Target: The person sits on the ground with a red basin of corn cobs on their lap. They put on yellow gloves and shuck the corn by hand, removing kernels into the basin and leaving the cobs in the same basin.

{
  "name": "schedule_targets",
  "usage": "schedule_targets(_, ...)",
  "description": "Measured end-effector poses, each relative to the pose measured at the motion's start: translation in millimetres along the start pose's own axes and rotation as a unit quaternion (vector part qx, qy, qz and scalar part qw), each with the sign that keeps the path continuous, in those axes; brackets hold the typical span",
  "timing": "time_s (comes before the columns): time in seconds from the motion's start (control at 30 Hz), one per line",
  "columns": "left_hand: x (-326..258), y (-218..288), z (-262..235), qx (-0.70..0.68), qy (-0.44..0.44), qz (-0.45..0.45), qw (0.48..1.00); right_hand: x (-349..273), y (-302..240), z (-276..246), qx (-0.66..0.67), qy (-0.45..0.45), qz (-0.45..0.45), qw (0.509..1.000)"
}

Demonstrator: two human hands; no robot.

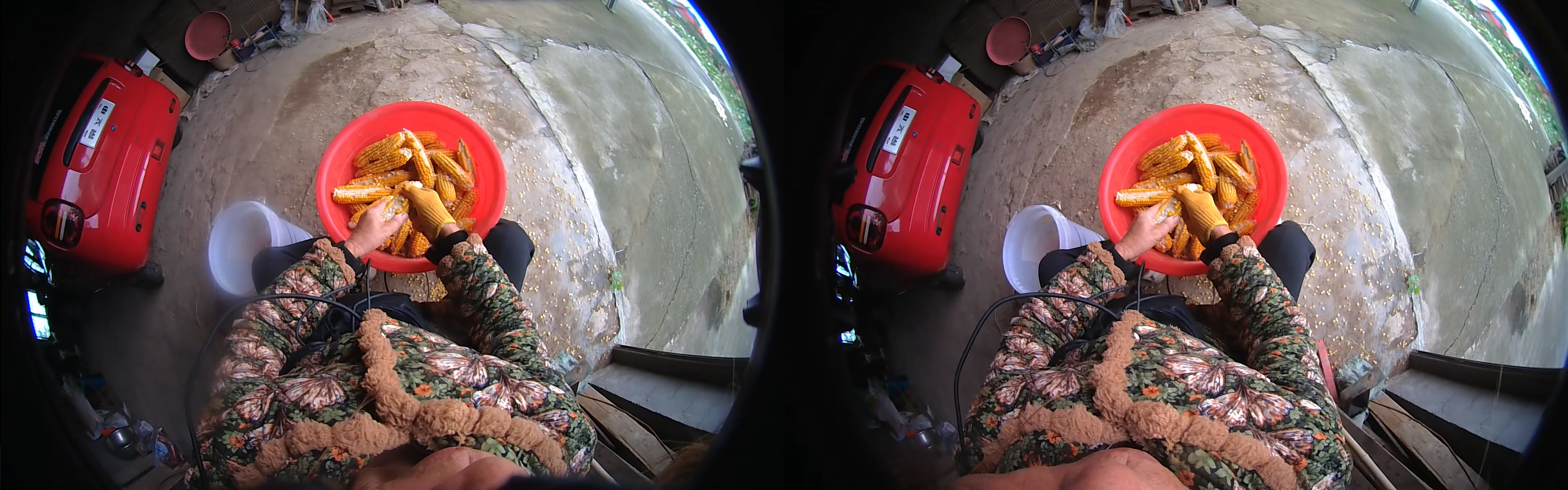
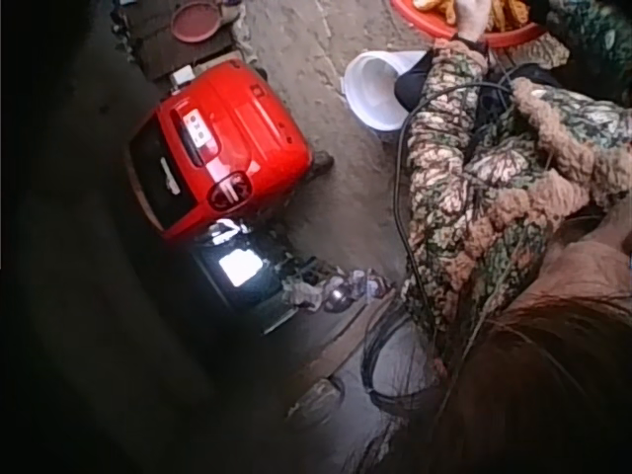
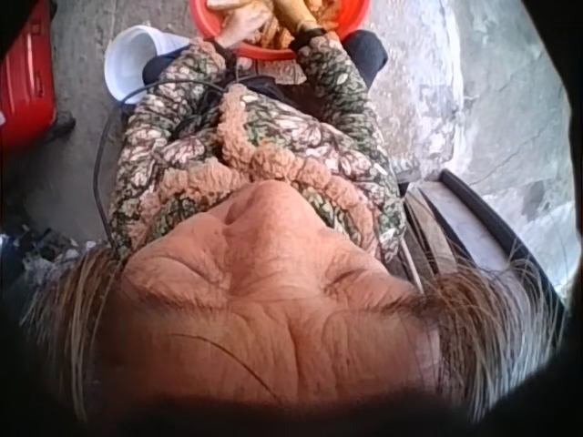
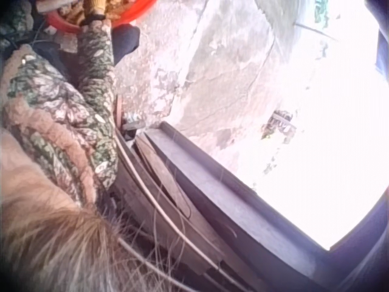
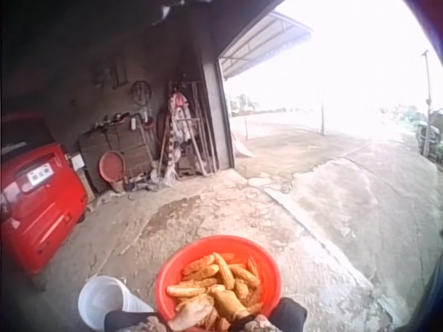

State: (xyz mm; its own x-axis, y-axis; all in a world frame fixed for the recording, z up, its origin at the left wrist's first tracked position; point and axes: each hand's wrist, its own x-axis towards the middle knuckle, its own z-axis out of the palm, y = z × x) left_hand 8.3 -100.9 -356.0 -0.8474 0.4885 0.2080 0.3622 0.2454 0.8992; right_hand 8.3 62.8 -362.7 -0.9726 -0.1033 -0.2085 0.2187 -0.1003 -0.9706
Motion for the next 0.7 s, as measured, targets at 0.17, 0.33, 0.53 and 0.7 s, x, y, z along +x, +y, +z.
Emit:
schedule_targets(0.17,-1,22,-10,-0.288,-0.033,-0.257,0.922,-4,-12,5,0.265,-0.027,0.117,0.957)
schedule_targets(0.33,4,42,-11,-0.271,-0.043,-0.297,0.915,-6,-17,11,0.207,0.026,0.157,0.965)
schedule_targets(0.53,5,43,-8,-0.289,-0.062,-0.299,0.908,-6,-16,16,0.175,0.03,0.158,0.971)
schedule_targets(0.7,3,44,-16,-0.403,-0.051,-0.369,0.836,-8,-12,12,0.243,-0.005,0.176,0.954)
